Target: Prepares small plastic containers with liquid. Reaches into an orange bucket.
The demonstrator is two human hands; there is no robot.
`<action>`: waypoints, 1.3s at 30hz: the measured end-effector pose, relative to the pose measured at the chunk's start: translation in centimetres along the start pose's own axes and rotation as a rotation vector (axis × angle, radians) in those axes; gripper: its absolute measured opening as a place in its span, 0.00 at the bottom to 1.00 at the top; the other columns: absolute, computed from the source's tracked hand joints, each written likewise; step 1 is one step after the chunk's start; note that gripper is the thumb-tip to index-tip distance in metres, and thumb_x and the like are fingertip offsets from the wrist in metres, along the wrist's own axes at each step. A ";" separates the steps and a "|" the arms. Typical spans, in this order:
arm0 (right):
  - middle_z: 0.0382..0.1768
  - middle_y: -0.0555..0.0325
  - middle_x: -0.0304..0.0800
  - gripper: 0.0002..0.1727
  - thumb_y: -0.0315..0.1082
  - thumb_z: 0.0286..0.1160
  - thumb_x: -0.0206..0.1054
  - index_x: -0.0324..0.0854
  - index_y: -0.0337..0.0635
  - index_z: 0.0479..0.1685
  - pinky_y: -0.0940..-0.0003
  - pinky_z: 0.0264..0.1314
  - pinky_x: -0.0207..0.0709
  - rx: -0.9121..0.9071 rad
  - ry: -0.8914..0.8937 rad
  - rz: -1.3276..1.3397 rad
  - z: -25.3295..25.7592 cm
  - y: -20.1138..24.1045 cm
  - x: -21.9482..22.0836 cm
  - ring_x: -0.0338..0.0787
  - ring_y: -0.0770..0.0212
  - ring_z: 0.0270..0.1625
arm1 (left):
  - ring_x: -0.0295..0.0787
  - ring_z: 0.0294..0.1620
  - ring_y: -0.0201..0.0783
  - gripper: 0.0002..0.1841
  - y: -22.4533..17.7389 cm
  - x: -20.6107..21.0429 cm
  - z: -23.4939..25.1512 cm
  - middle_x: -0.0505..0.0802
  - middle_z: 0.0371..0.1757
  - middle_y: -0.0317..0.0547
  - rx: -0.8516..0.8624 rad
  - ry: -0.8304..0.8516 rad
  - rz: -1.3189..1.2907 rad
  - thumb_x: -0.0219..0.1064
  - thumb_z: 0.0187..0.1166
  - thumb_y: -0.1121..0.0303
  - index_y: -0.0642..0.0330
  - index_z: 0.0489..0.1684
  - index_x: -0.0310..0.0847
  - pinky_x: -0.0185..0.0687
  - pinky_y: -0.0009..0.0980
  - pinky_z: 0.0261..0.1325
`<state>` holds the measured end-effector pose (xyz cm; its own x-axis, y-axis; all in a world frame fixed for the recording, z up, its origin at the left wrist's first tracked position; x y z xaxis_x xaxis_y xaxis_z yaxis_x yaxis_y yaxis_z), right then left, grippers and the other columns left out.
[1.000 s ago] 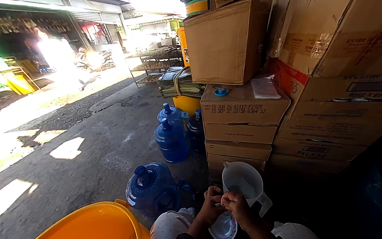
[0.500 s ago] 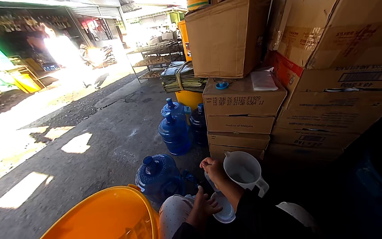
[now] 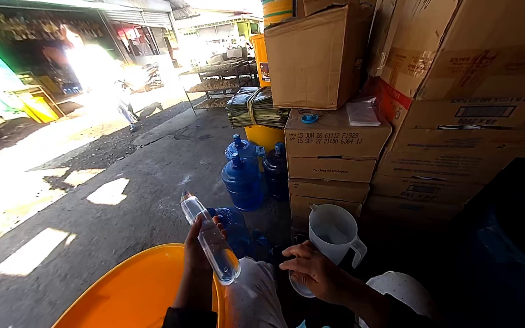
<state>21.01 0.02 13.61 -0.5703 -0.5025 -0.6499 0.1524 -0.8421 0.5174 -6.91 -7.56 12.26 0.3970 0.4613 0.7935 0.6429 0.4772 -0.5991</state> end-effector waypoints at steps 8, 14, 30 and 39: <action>0.51 0.40 0.94 0.13 0.30 0.83 0.64 0.93 0.34 0.52 0.48 0.75 0.76 0.580 0.180 -0.139 -8.8 -9.6 -6.4 0.90 0.41 0.63 | 0.90 0.28 0.30 0.15 -6.3 -10.0 -4.6 0.90 0.32 0.36 0.106 -0.291 0.222 0.43 0.94 0.55 0.49 0.50 0.73 0.88 0.27 0.30; 0.52 0.38 0.93 0.13 0.28 0.86 0.61 0.88 0.27 0.55 0.54 0.67 0.80 0.886 -0.190 -0.025 -14.1 -13.8 -11.6 0.92 0.51 0.56 | 0.90 0.25 0.32 0.14 -6.5 -16.9 -7.6 0.88 0.25 0.35 0.086 -0.511 0.199 0.49 0.91 0.53 0.47 0.38 0.73 0.89 0.31 0.28; 0.51 0.45 0.91 0.17 0.35 0.91 0.58 0.83 0.31 0.63 0.63 0.49 0.79 1.279 -0.301 0.052 -18.8 -16.9 -11.4 0.87 0.61 0.45 | 0.78 0.67 0.48 0.26 -5.3 -27.8 -10.3 0.79 0.73 0.56 -0.070 -1.020 0.442 0.56 0.88 0.57 0.61 0.80 0.65 0.78 0.53 0.62; 0.53 0.50 0.88 0.23 0.42 0.93 0.53 0.78 0.31 0.68 0.74 0.46 0.79 1.287 -0.099 -0.094 -18.7 -15.8 -10.9 0.86 0.71 0.44 | 0.74 0.78 0.57 0.39 -5.0 -37.7 -13.8 0.76 0.80 0.62 -0.429 -1.025 0.899 0.72 0.77 0.59 0.64 0.86 0.60 0.75 0.57 0.71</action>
<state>39.92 15.14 2.16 -0.6018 -0.3887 -0.6977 -0.7416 -0.0523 0.6688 -16.07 -37.64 -13.24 0.2472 0.8960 -0.3689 0.6496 -0.4357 -0.6230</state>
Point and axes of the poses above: each hand's wrist, its own z-axis towards the middle knuckle, its own x-axis out of the palm, y = z × x, the point moved 6 cm from there along z, towards the middle knuckle
